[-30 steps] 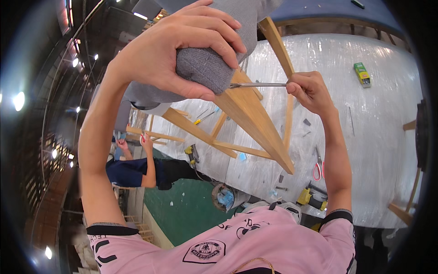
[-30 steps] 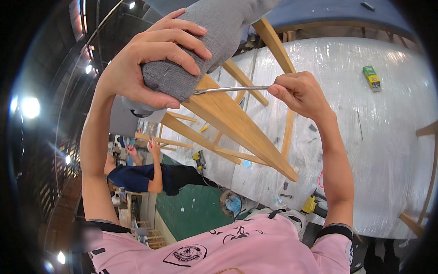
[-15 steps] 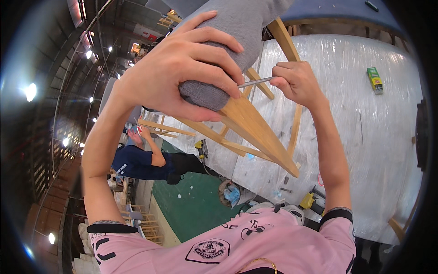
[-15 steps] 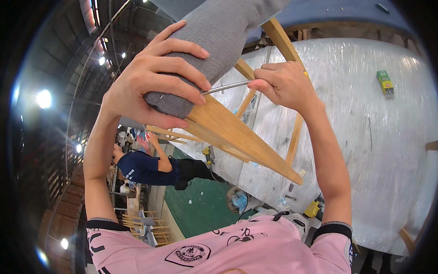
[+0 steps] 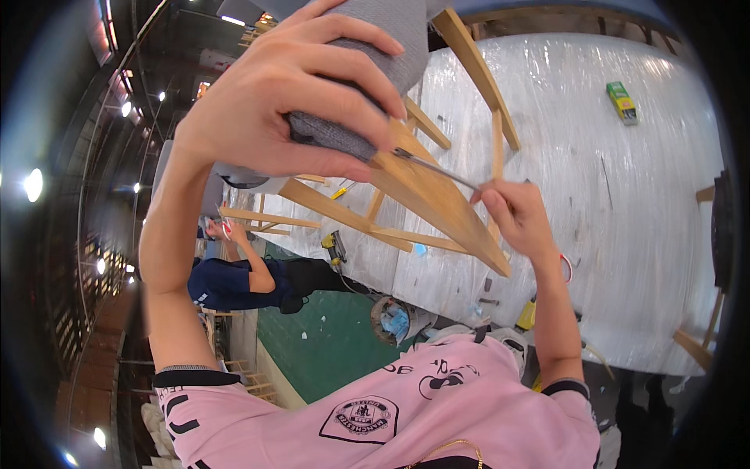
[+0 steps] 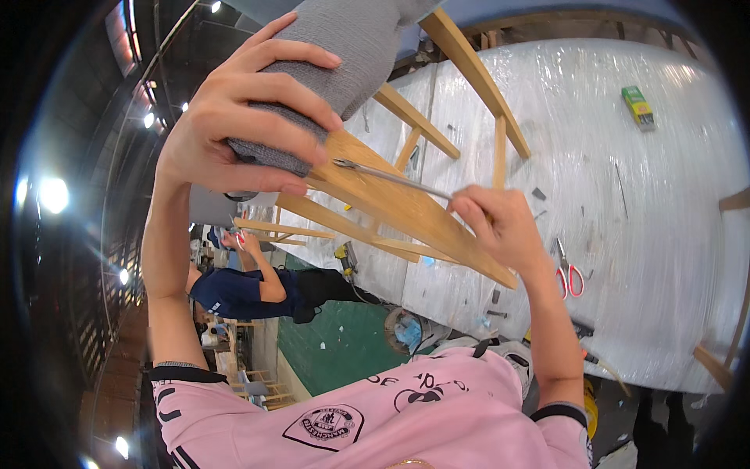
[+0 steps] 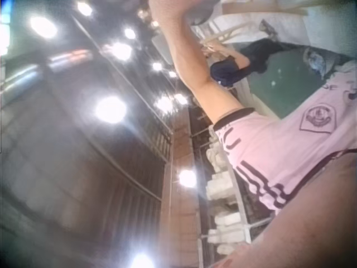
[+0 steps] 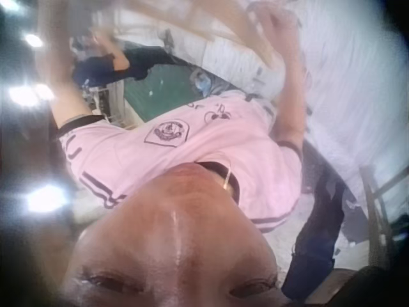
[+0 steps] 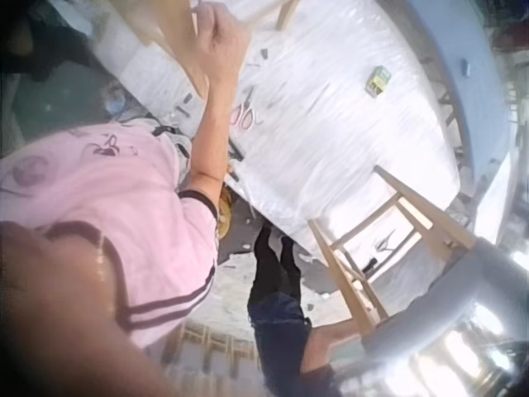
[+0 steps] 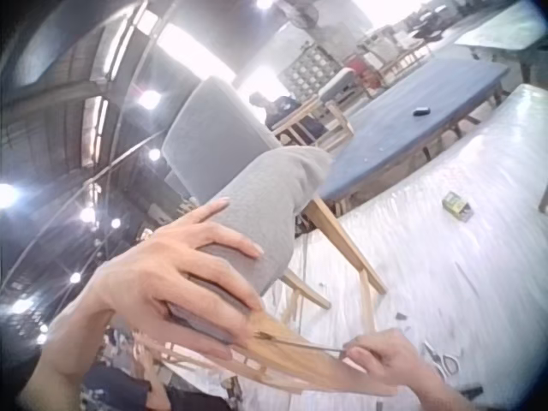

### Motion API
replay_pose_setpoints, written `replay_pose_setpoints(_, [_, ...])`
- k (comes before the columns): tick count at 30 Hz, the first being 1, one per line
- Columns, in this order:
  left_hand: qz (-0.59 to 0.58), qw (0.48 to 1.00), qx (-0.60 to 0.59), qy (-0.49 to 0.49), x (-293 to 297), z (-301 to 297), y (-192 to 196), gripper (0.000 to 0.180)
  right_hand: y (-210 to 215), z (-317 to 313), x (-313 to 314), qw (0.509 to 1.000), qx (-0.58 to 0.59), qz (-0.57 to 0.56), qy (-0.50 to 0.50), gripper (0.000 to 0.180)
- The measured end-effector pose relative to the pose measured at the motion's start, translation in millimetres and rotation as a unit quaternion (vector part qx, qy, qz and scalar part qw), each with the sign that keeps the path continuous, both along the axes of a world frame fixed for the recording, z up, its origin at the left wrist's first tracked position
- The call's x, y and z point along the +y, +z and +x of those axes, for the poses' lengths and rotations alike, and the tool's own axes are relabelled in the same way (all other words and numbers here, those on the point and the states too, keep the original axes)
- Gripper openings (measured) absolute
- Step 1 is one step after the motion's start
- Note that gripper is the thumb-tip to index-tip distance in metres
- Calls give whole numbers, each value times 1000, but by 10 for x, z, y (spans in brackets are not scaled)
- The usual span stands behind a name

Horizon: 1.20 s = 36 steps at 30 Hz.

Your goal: The person upholsters a wooden chair by stretching gray fabric over the seat, trimming excess with scissors, and securing it with a pneumatic staple gun. They repeatedly adjust the fabric, cut edges, and staple the underside of the seat while working in a workshop.

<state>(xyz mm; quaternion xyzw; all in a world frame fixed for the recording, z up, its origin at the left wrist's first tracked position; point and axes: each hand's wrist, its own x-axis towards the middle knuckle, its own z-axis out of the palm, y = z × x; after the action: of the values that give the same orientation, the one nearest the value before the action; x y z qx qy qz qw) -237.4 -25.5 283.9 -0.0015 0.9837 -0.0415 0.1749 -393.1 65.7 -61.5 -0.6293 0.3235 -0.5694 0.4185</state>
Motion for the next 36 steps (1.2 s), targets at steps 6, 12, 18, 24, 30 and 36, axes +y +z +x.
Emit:
replay_pose_setpoints(6, [-5, 998, 9, 60, 167, -103, -59, 84, 199, 11, -401, 978, 9, -170, -118, 28])
replay_pose_setpoints(12, [-13, 999, -21, -28, 32, -57, 17, 46, 134, 119, -364, 965, 32, -163, -201, 28])
replay_pose_setpoints(18, [159, 984, 60, 48, -291, -6, 57, 23, 4, 81, 356, 931, 39, -67, -356, 19])
replay_pose_setpoints(24, [267, 954, 114, 73, -527, 8, 43, 19, 717, 177, 372, 864, 153, -106, -468, 21])
replay_pose_setpoints(30, [175, 977, 73, 98, -414, 91, 168, 27, 990, 337, 361, 816, 179, -90, -543, 26])
replay_pose_setpoints(36, [125, 988, 87, 28, -727, 53, 128, 38, 1224, 263, 196, 765, 251, -93, -585, 36])
